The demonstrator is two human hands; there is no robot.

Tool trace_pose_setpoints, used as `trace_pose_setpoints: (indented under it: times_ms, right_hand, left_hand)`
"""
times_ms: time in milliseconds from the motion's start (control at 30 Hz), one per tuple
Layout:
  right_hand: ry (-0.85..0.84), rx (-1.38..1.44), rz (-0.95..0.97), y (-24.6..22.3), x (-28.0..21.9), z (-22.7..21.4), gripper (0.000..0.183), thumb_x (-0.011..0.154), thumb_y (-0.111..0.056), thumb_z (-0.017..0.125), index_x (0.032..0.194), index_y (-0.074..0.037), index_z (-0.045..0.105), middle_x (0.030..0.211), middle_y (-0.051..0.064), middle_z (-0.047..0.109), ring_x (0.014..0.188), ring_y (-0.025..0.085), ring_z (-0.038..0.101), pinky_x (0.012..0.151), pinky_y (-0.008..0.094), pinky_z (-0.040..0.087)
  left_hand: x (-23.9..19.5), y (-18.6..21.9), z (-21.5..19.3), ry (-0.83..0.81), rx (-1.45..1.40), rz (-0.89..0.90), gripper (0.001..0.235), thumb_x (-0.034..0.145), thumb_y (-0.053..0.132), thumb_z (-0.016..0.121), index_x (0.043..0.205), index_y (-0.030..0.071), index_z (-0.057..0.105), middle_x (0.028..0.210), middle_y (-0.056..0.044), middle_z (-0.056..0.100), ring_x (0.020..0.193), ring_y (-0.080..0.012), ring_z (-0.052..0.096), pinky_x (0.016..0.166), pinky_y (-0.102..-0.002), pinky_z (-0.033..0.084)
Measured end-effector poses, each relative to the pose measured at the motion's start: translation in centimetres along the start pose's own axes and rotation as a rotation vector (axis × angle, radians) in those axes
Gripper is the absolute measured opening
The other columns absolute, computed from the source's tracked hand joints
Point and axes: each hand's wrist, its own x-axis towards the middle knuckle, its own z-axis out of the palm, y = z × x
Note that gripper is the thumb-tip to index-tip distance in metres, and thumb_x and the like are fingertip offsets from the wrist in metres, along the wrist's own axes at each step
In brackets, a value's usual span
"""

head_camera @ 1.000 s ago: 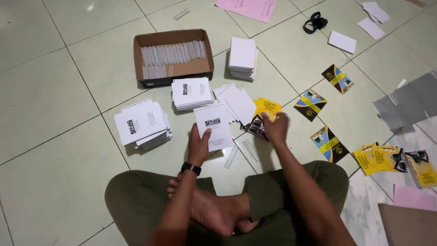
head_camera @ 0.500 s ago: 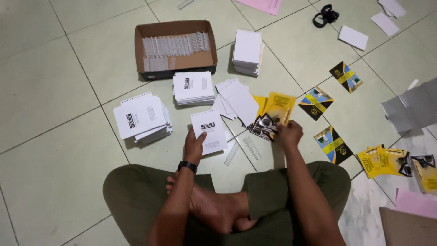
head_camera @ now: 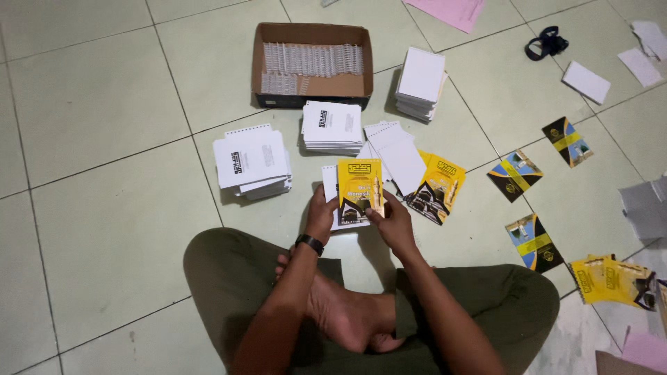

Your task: The person sits on the floor and assembles small notebooks by hand. They pick up a stack of white paper, insert a plastic spiral binding into the holes, and then place a yellow cover sheet on top. The completed notebooks are stacked nearby.

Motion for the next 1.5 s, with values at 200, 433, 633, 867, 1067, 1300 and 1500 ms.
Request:
trace_pose_setpoints:
  times_ms: [200,433,633,867,1067,1300,1500]
  right_hand:
    - [-0.029,-0.266,-0.1,-0.7,0.1,1.6,0.071,0.085,-0.032,0.083,0.146,-0.007,0.058,0.11,0.019,0.067,0.105,0.036,0.066,0.093,0.047,0.051]
    - [0.278,-0.383,-0.217,5.1,12.4,-3.2,0.053,0.09,-0.031,0.072,0.135,-0.003,0.066,0.104,0.023,0.068,0.105,0.042,0.068,0.088,0.05,0.055]
    - [0.124,-0.719,-0.033,4.3,17.4,-6.2,0.082,0.077,-0.035,0.088,0.141,0.007,0.056,0.135,0.025,0.048,0.132,0.045,0.043,0.103,0.055,0.051]
    - [0.236,-0.376,-0.027,7.6,21.2,-6.8,0.059,0.071,-0.029,0.096,0.116,-0.002,0.068,0.105,0.018,0.067,0.109,0.039,0.066,0.091,0.05,0.055]
    - [0.235,-0.386,0.009,6.5,20.8,-8.2,0.043,0.087,-0.038,0.085,0.115,-0.007,0.075,0.104,0.018,0.074,0.104,0.036,0.071,0.087,0.046,0.058]
    - [0.376,-0.011,0.028,9.1,21.0,-8.7,0.028,0.093,-0.038,0.075,0.091,-0.009,0.074,0.076,0.011,0.067,0.071,0.023,0.067,0.065,0.037,0.053]
    - [-0.044,0.127,-0.137,-2.1,4.1,-1.4,0.028,0.104,-0.026,0.056,0.09,-0.001,0.056,0.073,0.007,0.048,0.063,0.02,0.054,0.058,0.031,0.044]
  left_hand:
    - [-0.2,0.3,0.3,0.036,0.012,0.018,0.033,0.097,0.013,0.065,0.129,0.005,0.058,0.119,-0.011,0.065,0.115,-0.0189,0.056,0.106,-0.042,0.044]
    - [2.3,-4.4,-1.4,0.128,-0.015,0.047,0.034,0.096,0.005,0.065,0.129,0.005,0.057,0.118,-0.008,0.064,0.111,-0.0178,0.056,0.102,-0.04,0.044]
    - [2.0,-3.7,-1.0,0.109,-0.061,0.046,0.035,0.097,0.004,0.064,0.131,0.004,0.055,0.122,-0.01,0.064,0.114,-0.0179,0.055,0.106,-0.041,0.042]
    - [1.3,-2.2,-0.4,0.089,-0.083,0.027,0.038,0.096,0.002,0.064,0.132,0.005,0.055,0.121,-0.01,0.065,0.112,-0.0176,0.058,0.104,-0.04,0.044]
    - [1.3,-2.2,-0.4,0.073,-0.099,0.026,0.037,0.097,0.001,0.062,0.133,0.005,0.054,0.121,-0.01,0.065,0.112,-0.0179,0.058,0.104,-0.041,0.044]
    - [0.4,-0.4,0.2,0.096,-0.107,0.02,0.033,0.095,0.003,0.064,0.128,0.005,0.056,0.114,-0.01,0.066,0.105,-0.018,0.059,0.1,-0.04,0.046]
    - [1.1,-0.5,0.0,0.103,-0.065,-0.016,0.038,0.099,0.037,0.069,0.121,0.008,0.059,0.115,-0.007,0.063,0.109,-0.0173,0.055,0.103,-0.042,0.044]
